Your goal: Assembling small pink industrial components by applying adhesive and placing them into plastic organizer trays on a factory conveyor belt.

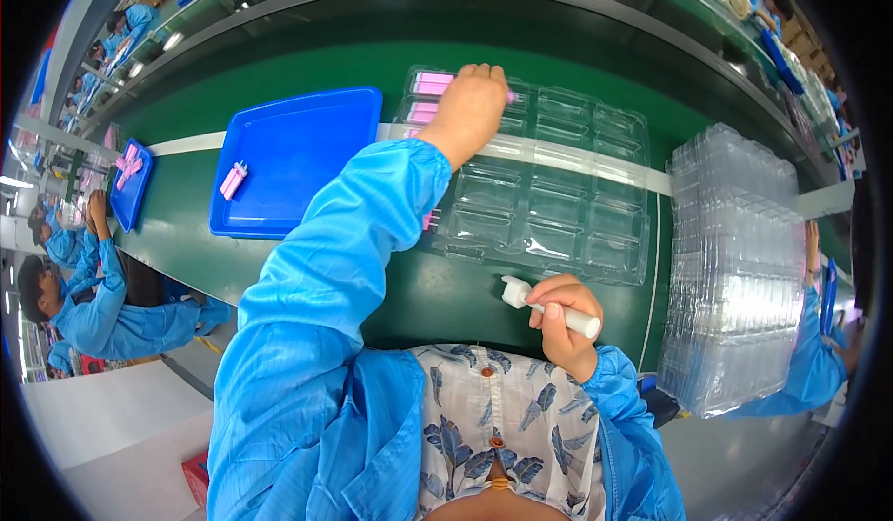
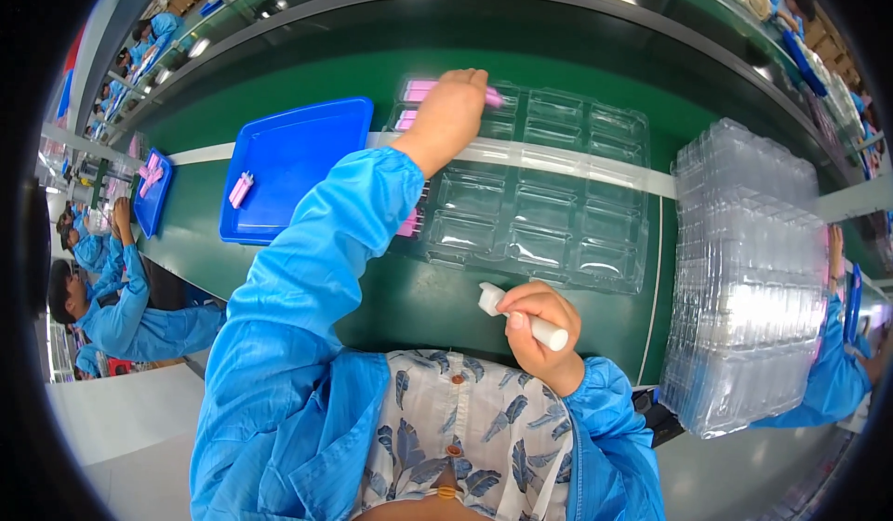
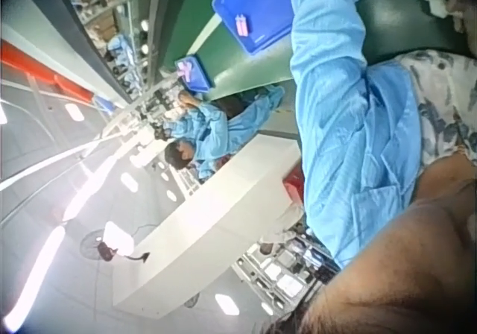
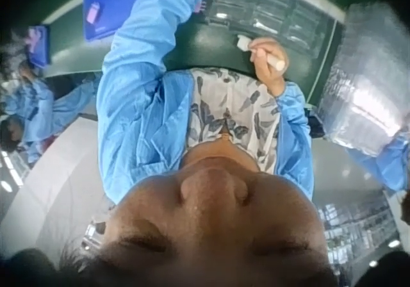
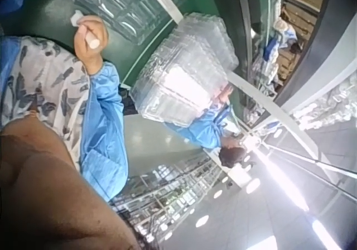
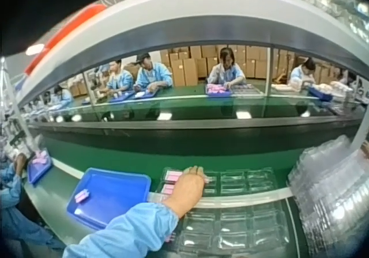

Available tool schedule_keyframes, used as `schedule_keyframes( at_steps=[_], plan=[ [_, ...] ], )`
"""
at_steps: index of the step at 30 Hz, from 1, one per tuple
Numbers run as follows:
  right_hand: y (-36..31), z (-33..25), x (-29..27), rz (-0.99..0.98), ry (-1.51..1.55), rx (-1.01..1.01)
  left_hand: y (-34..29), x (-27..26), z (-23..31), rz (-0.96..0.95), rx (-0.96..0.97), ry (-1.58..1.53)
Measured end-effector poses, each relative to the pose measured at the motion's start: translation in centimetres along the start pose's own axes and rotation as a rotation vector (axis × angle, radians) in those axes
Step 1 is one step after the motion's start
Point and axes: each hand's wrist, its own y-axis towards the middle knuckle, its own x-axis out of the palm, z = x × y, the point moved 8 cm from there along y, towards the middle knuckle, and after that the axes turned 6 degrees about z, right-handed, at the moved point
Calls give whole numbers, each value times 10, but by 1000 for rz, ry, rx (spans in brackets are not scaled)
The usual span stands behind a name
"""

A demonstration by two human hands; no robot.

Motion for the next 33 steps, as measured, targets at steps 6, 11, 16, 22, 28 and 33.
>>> schedule_keyframes(
  at_steps=[6, 11, 16, 22, 28, 33],
  plan=[
    [-15, 16, -11, 53, 76, 64, -39, -70, -3, 142, 11, -73],
    [-12, 15, 3, 22, 36, 88, -129, -159, -158, 213, -329, 529],
    [-11, 15, 38, -32, 33, 78, -245, -218, -255, -220, -678, 853],
    [-25, 19, 7, 100, -28, 0, -262, -222, -235, 95, -700, 388],
    [4, -10, 47, -33, -104, -93, -201, -233, -60, -68, -118, 5],
    [-9, 3, 14, 48, -127, -146, -192, -176, 55, -186, 184, -161]
  ],
)
